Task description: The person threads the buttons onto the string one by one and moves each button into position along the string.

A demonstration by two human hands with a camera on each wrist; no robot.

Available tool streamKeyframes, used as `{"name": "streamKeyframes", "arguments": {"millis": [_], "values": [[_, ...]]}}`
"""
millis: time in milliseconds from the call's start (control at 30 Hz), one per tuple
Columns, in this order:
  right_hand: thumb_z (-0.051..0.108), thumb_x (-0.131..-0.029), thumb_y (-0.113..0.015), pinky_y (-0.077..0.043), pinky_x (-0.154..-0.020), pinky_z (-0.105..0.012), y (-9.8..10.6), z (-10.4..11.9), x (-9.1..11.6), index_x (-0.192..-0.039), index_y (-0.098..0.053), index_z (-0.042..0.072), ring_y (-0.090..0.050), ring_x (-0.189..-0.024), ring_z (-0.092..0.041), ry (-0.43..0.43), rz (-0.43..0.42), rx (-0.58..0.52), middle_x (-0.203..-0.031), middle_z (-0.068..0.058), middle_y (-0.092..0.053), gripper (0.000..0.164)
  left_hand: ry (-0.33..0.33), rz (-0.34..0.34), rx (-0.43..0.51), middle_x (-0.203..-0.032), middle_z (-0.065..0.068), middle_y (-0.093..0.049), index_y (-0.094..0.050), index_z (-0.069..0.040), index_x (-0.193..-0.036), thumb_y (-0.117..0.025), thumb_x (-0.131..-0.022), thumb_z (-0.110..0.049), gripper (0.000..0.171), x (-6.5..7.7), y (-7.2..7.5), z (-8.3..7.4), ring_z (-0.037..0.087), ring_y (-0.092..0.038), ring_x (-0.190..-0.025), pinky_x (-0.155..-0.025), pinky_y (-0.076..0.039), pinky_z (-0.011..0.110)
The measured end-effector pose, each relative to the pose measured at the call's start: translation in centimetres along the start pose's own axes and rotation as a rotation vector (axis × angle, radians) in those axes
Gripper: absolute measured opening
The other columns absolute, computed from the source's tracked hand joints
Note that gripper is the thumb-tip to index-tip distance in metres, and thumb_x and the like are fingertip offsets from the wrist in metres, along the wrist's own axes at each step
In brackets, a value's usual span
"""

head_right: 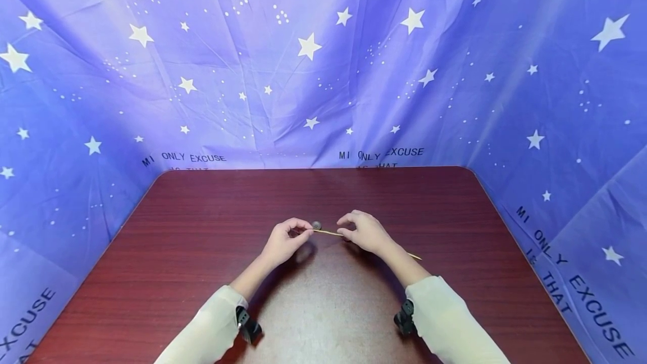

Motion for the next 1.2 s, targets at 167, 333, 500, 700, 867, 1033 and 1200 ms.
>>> {"name": "streamKeyframes", "arguments": {"millis": [167,333,500,700,867,1033,1200], "values": [[0.020,-0.082,-0.071,-0.046,-0.069,-0.025,-0.3,1.2,-0.4,-0.097,-0.071,0.009,-0.056,-0.073,-0.007,0.001,-0.002,-0.057,-0.090,0.001,-0.067,0.019,-0.005,0.001,-0.010,-0.090,0.006,-0.069,-0.067,-0.006,-0.088,-0.067,-0.086,-0.015,0.009,-0.1,0.0,0.0,0.008,-0.057,-0.073,-0.067,-0.050,0.022],[0.019,-0.083,-0.070,-0.048,-0.070,-0.032,-0.6,2.2,-0.7,-0.098,-0.071,0.009,-0.056,-0.078,-0.012,0.008,-0.008,-0.114,-0.090,0.000,-0.067,0.018,-0.015,-0.008,-0.010,-0.090,0.006,-0.069,-0.068,-0.007,-0.088,-0.067,-0.085,-0.014,0.008,-0.1,0.0,-0.1,0.008,-0.057,-0.073,-0.067,-0.049,0.021],[0.017,-0.083,-0.070,-0.051,-0.072,-0.034,-1.1,2.8,-0.9,-0.097,-0.071,0.010,-0.058,-0.081,-0.011,0.008,-0.001,-0.169,-0.091,0.001,-0.067,0.016,-0.025,-0.020,-0.008,-0.088,0.006,-0.068,-0.068,-0.009,-0.088,-0.067,-0.085,-0.013,0.005,0.0,0.0,-0.3,0.006,-0.057,-0.074,-0.069,-0.049,0.020],[0.017,-0.084,-0.069,-0.052,-0.075,-0.029,-1.7,3.1,-0.9,-0.096,-0.071,0.013,-0.060,-0.084,-0.008,0.004,0.006,-0.233,-0.092,0.001,-0.068,0.013,-0.034,-0.020,0.006,-0.091,0.008,-0.069,-0.068,-0.008,-0.089,-0.067,-0.085,-0.012,0.006,0.0,-0.2,-0.5,0.005,-0.058,-0.075,-0.070,-0.050,0.023],[0.020,-0.085,-0.068,-0.050,-0.073,-0.023,-2.1,3.4,-0.9,-0.096,-0.071,0.014,-0.060,-0.082,-0.009,-0.003,0.028,-0.250,-0.092,0.002,-0.068,0.013,-0.020,-0.011,0.040,-0.097,0.008,-0.070,-0.069,-0.008,-0.090,-0.067,-0.085,-0.012,0.006,0.1,-0.5,-0.4,0.004,-0.058,-0.077,-0.072,-0.051,0.024],[0.021,-0.085,-0.068,-0.051,-0.074,-0.030,-2.1,3.6,-1.0,-0.092,-0.072,0.014,-0.059,-0.081,-0.007,0.013,0.025,-0.232,-0.088,0.004,-0.068,0.010,-0.040,-0.027,0.057,-0.098,0.012,-0.070,-0.069,-0.005,-0.090,-0.068,-0.084,-0.008,0.007,0.1,-0.6,-0.5,0.011,-0.060,-0.078,-0.070,-0.051,0.025],[0.020,-0.085,-0.069,-0.052,-0.073,-0.035,-1.9,3.9,-0.9,-0.087,-0.072,0.015,-0.057,-0.078,-0.005,0.034,0.019,-0.223,-0.085,0.004,-0.067,0.006,-0.048,-0.030,0.055,-0.099,0.012,-0.070,-0.068,-0.004,-0.090,-0.069,-0.083,-0.008,0.008,0.1,-0.6,-0.7,0.013,-0.062,-0.079,-0.070,-0.053,0.026]]}}
Point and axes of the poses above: each hand's wrist, its own x-axis away from the middle knuckle, its own y-axis out of the back of the hand, z = x × y, the point moved 9 cm from there along -x, towards the middle knuckle
